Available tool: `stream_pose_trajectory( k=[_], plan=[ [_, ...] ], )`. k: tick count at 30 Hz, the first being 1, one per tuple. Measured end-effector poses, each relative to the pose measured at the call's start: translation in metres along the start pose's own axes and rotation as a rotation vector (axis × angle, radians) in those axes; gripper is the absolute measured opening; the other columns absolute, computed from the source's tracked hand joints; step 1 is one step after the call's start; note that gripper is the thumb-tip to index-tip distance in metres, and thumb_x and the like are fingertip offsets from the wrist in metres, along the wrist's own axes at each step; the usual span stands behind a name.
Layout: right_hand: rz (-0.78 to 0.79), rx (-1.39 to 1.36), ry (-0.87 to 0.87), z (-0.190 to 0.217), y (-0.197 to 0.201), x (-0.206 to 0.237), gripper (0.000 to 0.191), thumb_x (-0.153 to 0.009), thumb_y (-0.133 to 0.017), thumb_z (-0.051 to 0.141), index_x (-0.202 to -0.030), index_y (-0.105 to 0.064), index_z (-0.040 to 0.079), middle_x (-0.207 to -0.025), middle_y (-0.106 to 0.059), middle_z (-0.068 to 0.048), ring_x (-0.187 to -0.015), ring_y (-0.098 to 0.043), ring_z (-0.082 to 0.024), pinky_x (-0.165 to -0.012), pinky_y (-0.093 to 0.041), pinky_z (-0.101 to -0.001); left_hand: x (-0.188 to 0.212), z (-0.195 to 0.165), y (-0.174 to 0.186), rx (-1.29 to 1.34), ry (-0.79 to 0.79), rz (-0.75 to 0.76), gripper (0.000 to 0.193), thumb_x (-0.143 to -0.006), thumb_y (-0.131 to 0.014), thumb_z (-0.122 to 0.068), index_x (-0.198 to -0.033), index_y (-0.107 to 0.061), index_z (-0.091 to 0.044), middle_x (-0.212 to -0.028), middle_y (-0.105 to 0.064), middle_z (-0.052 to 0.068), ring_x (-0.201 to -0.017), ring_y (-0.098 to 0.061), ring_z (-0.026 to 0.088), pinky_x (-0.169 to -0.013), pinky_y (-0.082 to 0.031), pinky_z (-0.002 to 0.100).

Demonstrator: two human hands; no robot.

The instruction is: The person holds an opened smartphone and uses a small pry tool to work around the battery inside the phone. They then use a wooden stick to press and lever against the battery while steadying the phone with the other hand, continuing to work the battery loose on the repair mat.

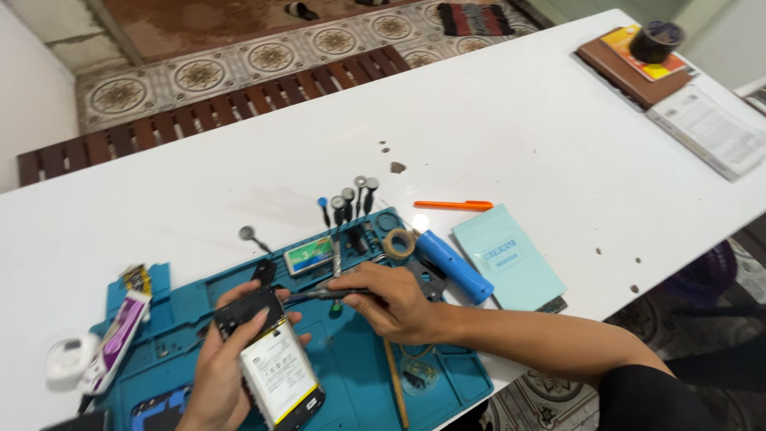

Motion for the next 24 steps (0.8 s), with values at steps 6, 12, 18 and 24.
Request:
stream_pose_trajectory(
  k=[6, 12, 18, 24],
  plan=[
    [0.089, 0.079, 0.003, 0.003, -0.007, -0.003, 0.028, -0.095, -0.067, -0.001, -0.123, -0.065, 0.002, -0.093, -0.066, -0.01, -0.071, -0.059, -0.017, -0.061, -0.047, -0.0313, 0.002, 0.002, -0.001, 0.082, -0.137, 0.251, 0.045, -0.1, -0.047, -0.042, -0.133, -0.052, -0.012, -0.113, -0.06, 0.01, -0.092, -0.066, 0.023, -0.074, -0.062, 0.044],
    [0.154, -0.092, -0.286, -0.013, -0.01, -0.004, 0.029, -0.095, -0.067, 0.003, -0.124, -0.068, 0.002, -0.087, -0.059, -0.005, -0.066, -0.052, -0.01, -0.054, -0.042, -0.026, 0.002, 0.006, -0.007, 0.007, -0.108, 0.37, 0.057, -0.103, -0.033, -0.058, -0.13, -0.054, -0.012, -0.107, -0.059, 0.01, -0.089, -0.067, 0.02, -0.073, -0.063, 0.041],
    [0.213, 0.036, -0.145, 0.003, 0.0, 0.009, 0.029, -0.091, -0.075, 0.011, -0.119, -0.07, 0.003, -0.079, -0.059, -0.002, -0.056, -0.049, -0.005, -0.047, -0.037, -0.0225, 0.014, 0.02, -0.027, -0.05, -0.028, 0.434, 0.068, -0.099, -0.028, -0.066, -0.128, -0.054, -0.01, -0.105, -0.06, 0.01, -0.086, -0.07, 0.02, -0.07, -0.065, 0.04],
    [0.223, 0.118, -0.054, 0.013, 0.011, 0.017, 0.03, -0.089, -0.077, 0.012, -0.117, -0.072, 0.003, -0.072, -0.057, -0.001, -0.051, -0.045, -0.006, -0.043, -0.032, -0.0245, 0.023, 0.027, -0.045, -0.169, -0.003, 0.475, 0.077, -0.096, -0.021, -0.072, -0.129, -0.055, -0.011, -0.105, -0.06, 0.011, -0.085, -0.071, 0.019, -0.071, -0.066, 0.039]
  ],
)
Point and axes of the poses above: each hand's wrist, its own x-axis away from the middle knuckle, its own y-axis out of the back of the hand, z = x × y, the point moved 7 cm from there along -x, towards the middle knuckle
